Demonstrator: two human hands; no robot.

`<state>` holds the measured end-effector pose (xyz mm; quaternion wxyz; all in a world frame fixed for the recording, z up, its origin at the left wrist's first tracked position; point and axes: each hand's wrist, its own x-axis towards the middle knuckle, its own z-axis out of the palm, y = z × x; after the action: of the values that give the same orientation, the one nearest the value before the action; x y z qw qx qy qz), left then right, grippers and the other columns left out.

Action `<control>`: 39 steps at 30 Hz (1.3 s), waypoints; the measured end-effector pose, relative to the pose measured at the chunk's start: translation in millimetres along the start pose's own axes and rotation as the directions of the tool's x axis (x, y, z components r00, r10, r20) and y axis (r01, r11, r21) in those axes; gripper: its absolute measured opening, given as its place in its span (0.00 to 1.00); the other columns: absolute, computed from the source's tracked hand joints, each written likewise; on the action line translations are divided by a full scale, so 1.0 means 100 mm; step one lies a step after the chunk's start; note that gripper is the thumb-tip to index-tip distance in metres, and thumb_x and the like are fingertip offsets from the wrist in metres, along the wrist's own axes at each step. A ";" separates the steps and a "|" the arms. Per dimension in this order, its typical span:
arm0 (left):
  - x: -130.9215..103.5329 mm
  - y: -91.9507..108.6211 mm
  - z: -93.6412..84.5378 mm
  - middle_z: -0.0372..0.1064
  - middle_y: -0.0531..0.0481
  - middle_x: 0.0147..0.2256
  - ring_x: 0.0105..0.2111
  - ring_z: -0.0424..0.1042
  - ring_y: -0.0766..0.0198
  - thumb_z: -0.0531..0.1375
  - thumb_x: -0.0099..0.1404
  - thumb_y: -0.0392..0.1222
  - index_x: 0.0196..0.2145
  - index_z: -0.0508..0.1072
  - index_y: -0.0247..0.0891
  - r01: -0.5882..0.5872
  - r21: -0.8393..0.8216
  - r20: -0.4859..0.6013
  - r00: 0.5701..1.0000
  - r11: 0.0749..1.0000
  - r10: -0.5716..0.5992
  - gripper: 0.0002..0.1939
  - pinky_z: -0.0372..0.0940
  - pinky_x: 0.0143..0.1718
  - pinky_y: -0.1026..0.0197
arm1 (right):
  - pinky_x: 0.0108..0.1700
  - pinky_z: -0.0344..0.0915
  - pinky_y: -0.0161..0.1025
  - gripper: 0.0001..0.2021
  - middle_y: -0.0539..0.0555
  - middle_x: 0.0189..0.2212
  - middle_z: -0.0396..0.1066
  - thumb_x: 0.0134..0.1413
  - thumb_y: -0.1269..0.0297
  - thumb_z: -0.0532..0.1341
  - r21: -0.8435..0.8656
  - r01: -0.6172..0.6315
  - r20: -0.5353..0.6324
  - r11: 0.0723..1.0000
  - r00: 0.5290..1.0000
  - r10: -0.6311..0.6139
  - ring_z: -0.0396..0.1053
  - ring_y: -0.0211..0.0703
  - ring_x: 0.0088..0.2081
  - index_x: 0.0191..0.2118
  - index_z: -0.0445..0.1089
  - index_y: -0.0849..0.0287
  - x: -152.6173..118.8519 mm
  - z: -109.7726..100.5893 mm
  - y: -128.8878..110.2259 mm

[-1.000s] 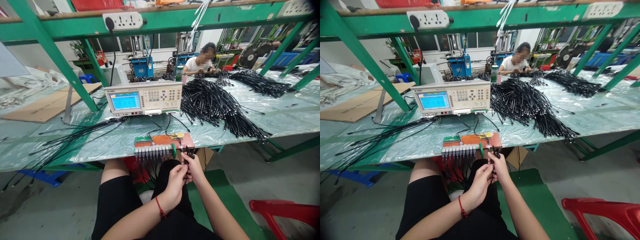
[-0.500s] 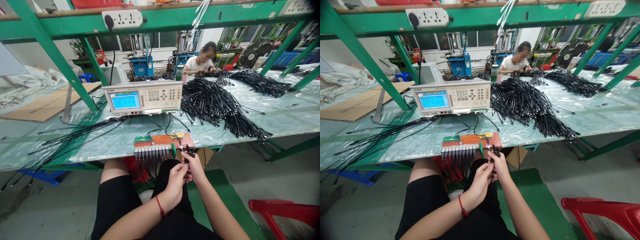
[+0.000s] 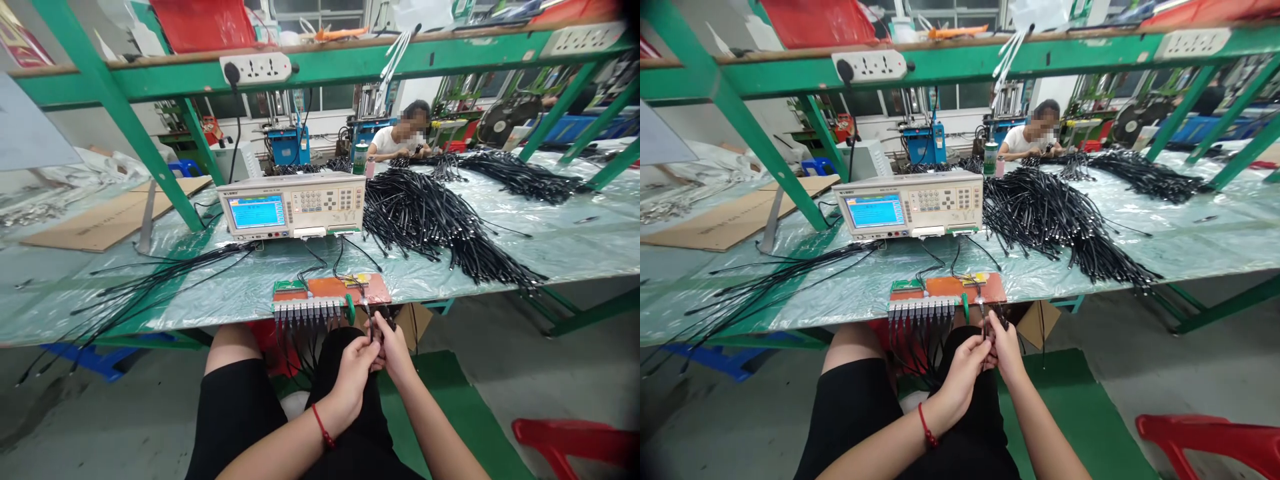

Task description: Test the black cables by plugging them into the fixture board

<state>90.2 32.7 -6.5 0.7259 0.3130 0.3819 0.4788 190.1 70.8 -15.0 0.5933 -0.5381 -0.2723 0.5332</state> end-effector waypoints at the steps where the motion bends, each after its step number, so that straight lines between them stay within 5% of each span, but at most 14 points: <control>1: 0.01 -0.02 -0.03 0.72 0.48 0.29 0.28 0.70 0.67 0.72 0.54 0.55 0.33 0.77 0.32 -0.024 0.032 0.002 1.000 0.999 0.024 0.22 0.63 0.31 0.66 | 0.16 0.45 0.31 0.29 0.50 0.16 0.62 0.41 0.37 0.70 0.023 -0.015 -0.030 1.000 0.999 0.016 0.53 0.33 0.15 0.28 0.74 0.64 -0.01 -0.01 0.04; 7: 0.03 -0.07 -0.12 0.73 0.46 0.30 0.32 0.71 0.62 0.69 0.58 0.56 0.33 0.77 0.33 -0.102 0.145 0.023 0.995 0.984 0.099 0.21 0.63 0.35 0.62 | 0.15 0.42 0.31 0.29 0.47 0.13 0.56 0.39 0.37 0.72 0.058 -0.010 -0.051 0.998 0.999 0.013 0.49 0.31 0.14 0.28 0.74 0.65 -0.02 -0.02 0.12; 18: 0.04 0.00 -0.14 0.71 0.49 0.29 0.32 0.69 0.62 0.60 0.65 0.48 0.31 0.74 0.34 -0.244 0.312 0.096 0.970 0.918 0.226 0.13 0.63 0.38 0.60 | 0.19 0.50 0.31 0.29 0.52 0.17 0.65 0.43 0.36 0.70 -0.044 0.164 0.103 0.985 0.982 -0.159 0.57 0.34 0.18 0.26 0.73 0.63 0.09 0.20 -0.12; 22: -0.17 0.18 -0.16 0.74 0.46 0.37 0.38 0.73 0.59 0.58 0.67 0.41 0.38 0.75 0.36 -0.338 0.501 0.167 0.941 0.797 0.294 0.08 0.65 0.42 0.59 | 0.18 0.47 0.31 0.29 0.49 0.15 0.60 0.42 0.36 0.71 -0.021 0.119 0.100 0.993 0.988 -0.116 0.54 0.33 0.16 0.21 0.65 0.60 0.00 0.22 -0.14; 25: -0.45 0.41 -0.41 0.73 0.44 0.43 0.44 0.72 0.58 0.55 0.70 0.37 0.43 0.75 0.39 -0.517 0.666 0.279 0.842 0.539 0.462 0.10 0.66 0.48 0.57 | 0.17 0.44 0.32 0.29 0.50 0.17 0.62 0.47 0.35 0.68 -0.038 0.118 0.171 0.992 0.979 -0.110 0.50 0.30 0.15 0.22 0.63 0.60 -0.14 0.15 -0.10; 27: -0.60 0.57 -0.73 0.72 0.44 0.43 0.46 0.71 0.57 0.55 0.70 0.37 0.43 0.75 0.41 -0.570 0.744 0.263 0.729 0.348 0.632 0.09 0.64 0.50 0.55 | 0.17 0.44 0.32 0.29 0.51 0.19 0.65 0.51 0.36 0.66 -0.071 0.152 0.234 0.986 0.963 -0.132 0.49 0.30 0.15 0.25 0.66 0.61 -0.23 0.11 -0.05; 28: -0.63 0.64 -0.92 0.71 0.45 0.40 0.44 0.70 0.56 0.57 0.69 0.39 0.41 0.75 0.41 -0.540 0.791 0.178 0.652 0.288 0.737 0.06 0.64 0.50 0.54 | 0.18 0.45 0.32 0.28 0.50 0.18 0.64 0.53 0.36 0.65 -0.102 0.168 0.271 0.980 0.953 -0.135 0.50 0.30 0.15 0.26 0.68 0.61 -0.27 0.10 -0.03; 30: -0.62 0.74 -1.27 0.69 0.45 0.40 0.43 0.69 0.55 0.62 0.66 0.46 0.42 0.71 0.40 -0.398 0.837 -0.128 0.524 0.375 0.842 0.09 0.65 0.49 0.51 | 0.18 0.45 0.32 0.28 0.47 0.15 0.58 0.54 0.35 0.64 -0.183 0.186 0.367 0.965 0.924 -0.108 0.51 0.32 0.15 0.30 0.73 0.62 -0.30 0.16 0.02; 31: -0.57 0.76 -1.40 0.69 0.44 0.41 0.43 0.70 0.54 0.64 0.64 0.50 0.43 0.71 0.40 -0.364 0.793 -0.246 0.542 0.489 0.803 0.15 0.65 0.49 0.50 | 0.18 0.45 0.32 0.29 0.45 0.13 0.54 0.54 0.34 0.63 -0.219 0.187 0.421 0.958 0.904 -0.080 0.51 0.32 0.15 0.33 0.74 0.62 -0.29 0.22 0.04; 32: -0.50 0.77 -1.50 0.70 0.43 0.42 0.44 0.71 0.53 0.65 0.62 0.55 0.43 0.71 0.39 -0.361 0.692 -0.293 0.650 0.625 0.701 0.20 0.67 0.48 0.50 | 0.18 0.44 0.31 0.30 0.44 0.12 0.51 0.54 0.33 0.62 -0.242 0.182 0.470 0.953 0.881 -0.049 0.49 0.32 0.14 0.34 0.76 0.63 -0.28 0.30 0.06; 34: -0.34 0.73 -1.58 0.72 0.39 0.47 0.46 0.74 0.51 0.65 0.59 0.63 0.47 0.72 0.38 -0.287 0.395 -0.153 0.916 0.872 0.371 0.28 0.69 0.48 0.49 | 0.18 0.45 0.31 0.32 0.43 0.12 0.50 0.52 0.32 0.63 -0.245 0.158 0.546 0.957 0.838 0.002 0.48 0.31 0.14 0.37 0.77 0.63 -0.25 0.50 0.09; 35: -0.26 0.69 -1.57 0.72 0.37 0.50 0.47 0.74 0.50 0.66 0.58 0.64 0.50 0.73 0.37 -0.208 0.272 -0.026 0.974 0.940 0.223 0.32 0.69 0.48 0.48 | 0.18 0.47 0.30 0.33 0.43 0.12 0.52 0.50 0.32 0.64 -0.224 0.140 0.566 0.964 0.824 0.012 0.50 0.32 0.15 0.36 0.77 0.63 -0.24 0.61 0.09; 37: -0.14 0.62 -1.48 0.73 0.35 0.52 0.45 0.76 0.49 0.67 0.56 0.64 0.55 0.73 0.37 -0.077 0.163 0.128 0.990 0.984 0.056 0.37 0.71 0.45 0.49 | 0.18 0.53 0.31 0.32 0.47 0.16 0.60 0.44 0.32 0.67 -0.177 0.099 0.556 0.979 0.831 0.017 0.57 0.34 0.17 0.33 0.75 0.63 -0.25 0.78 0.09; 39: -0.11 0.57 -1.36 0.77 0.37 0.45 0.39 0.78 0.52 0.66 0.58 0.65 0.58 0.71 0.36 -0.029 0.156 0.153 0.988 0.987 0.005 0.39 0.72 0.37 0.54 | 0.17 0.55 0.32 0.32 0.50 0.17 0.65 0.40 0.31 0.69 -0.155 0.050 0.504 0.987 0.863 0.036 0.60 0.36 0.17 0.31 0.73 0.62 -0.31 0.88 0.06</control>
<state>-54.9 54.4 -26.8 0.7216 0.4084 0.3594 0.4281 100.3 71.3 11.0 0.4571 -0.4254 -0.4627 0.6293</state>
